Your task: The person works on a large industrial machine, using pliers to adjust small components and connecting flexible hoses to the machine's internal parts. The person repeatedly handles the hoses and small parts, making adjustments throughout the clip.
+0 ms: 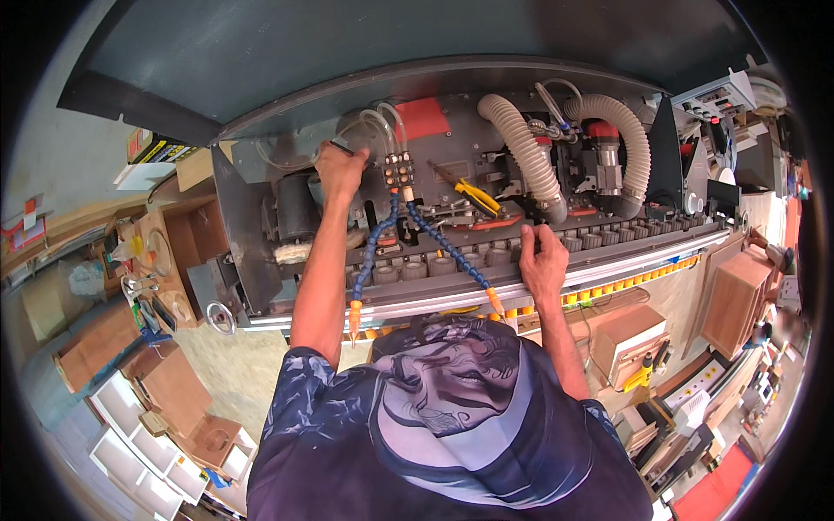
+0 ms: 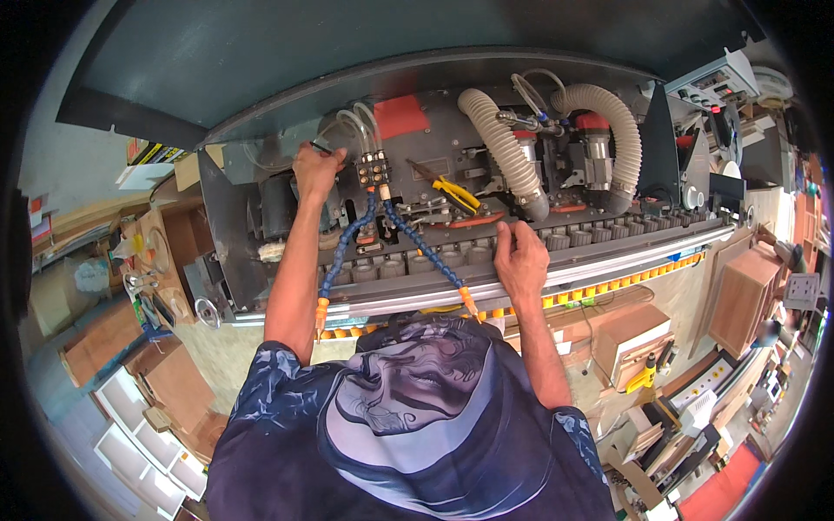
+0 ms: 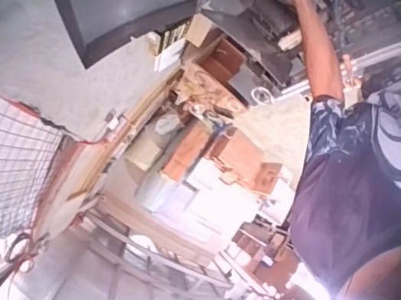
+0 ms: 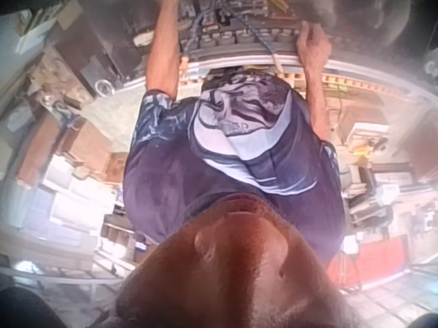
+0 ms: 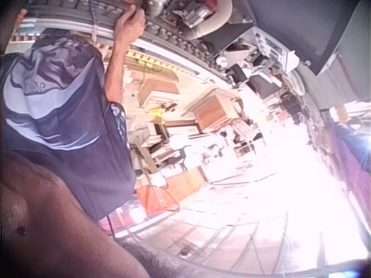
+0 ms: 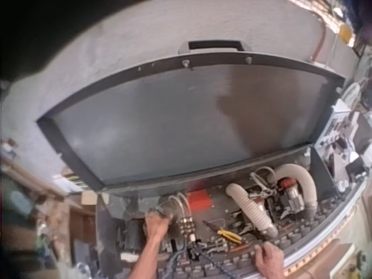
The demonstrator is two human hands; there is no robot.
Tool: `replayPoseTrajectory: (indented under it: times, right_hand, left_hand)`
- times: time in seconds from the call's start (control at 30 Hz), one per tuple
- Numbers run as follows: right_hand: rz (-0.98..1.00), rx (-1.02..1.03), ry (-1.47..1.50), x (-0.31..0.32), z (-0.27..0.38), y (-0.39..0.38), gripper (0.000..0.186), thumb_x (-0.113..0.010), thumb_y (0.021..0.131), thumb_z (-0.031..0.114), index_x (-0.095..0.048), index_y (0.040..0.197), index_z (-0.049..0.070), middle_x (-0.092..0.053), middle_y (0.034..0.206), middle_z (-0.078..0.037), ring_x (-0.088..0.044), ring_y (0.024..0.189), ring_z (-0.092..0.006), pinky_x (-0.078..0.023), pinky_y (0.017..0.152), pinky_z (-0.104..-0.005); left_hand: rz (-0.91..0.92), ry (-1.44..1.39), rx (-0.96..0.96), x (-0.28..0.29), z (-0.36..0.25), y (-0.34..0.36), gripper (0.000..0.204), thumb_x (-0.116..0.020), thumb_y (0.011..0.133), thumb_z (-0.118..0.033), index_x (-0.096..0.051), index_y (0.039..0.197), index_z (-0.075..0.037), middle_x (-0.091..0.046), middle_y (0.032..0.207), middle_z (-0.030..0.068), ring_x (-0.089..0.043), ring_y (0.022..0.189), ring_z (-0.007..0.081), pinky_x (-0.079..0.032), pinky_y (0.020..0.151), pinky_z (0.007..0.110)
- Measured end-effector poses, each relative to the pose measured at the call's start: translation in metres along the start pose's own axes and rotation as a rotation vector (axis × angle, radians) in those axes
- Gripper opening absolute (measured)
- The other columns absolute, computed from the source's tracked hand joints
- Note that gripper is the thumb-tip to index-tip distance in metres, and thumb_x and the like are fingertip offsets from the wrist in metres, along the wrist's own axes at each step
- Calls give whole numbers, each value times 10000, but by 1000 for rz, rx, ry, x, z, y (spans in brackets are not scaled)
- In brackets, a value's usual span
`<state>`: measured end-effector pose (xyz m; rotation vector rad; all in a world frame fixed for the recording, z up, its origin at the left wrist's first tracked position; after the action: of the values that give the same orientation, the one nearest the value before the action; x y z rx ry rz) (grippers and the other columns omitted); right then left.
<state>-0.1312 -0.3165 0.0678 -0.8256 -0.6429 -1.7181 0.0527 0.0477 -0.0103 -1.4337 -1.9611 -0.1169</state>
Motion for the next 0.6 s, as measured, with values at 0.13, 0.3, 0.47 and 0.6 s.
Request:
replayPoseTrajectory:
  times: [0.13,0.3,0.47,0.6]
  right_hand:
    - [26,-29,7,2,4,0,269,-729,1059,226,-669,909,10,-663,769,-200,-619,661,-391,-489,640,-463]
    - [43,-46,-17,2,3,0,277,-724,1062,235,-672,909,10,-663,767,-197,-618,654,-382,-487,635,-459]
    - [45,-52,-8,3,6,2,286,-723,1063,245,-674,904,13,-662,758,-190,-616,641,-379,-484,626,-459]
    - [54,-72,-13,2,4,2,291,-729,1059,249,-665,892,19,-652,738,-178,-617,638,-373,-481,624,-459]
  left_hand:
    - [-5,307,-33,-3,-6,1,607,-913,820,-224,-598,1186,144,-766,1024,304,-777,1002,441,-611,910,474]
    - [23,314,-2,-4,-9,2,605,-891,791,-217,-602,1199,124,-775,1066,280,-768,1050,464,-603,971,498]
    - [-16,153,19,-14,-2,3,553,-850,762,-179,-639,1203,77,-780,1038,191,-775,1045,393,-591,955,457]
    - [9,158,-45,-10,-4,3,445,-837,760,-130,-677,1133,51,-752,971,122,-746,938,279,-571,860,382]
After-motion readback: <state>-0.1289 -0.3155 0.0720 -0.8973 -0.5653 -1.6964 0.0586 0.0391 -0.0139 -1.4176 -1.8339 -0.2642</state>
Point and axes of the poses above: each hand's wrist, its own y-axis towards the middle knuckle, its own x-axis out of the back of the hand, z = x × y, the point moved 1 cm from there along y, towards the middle knuckle
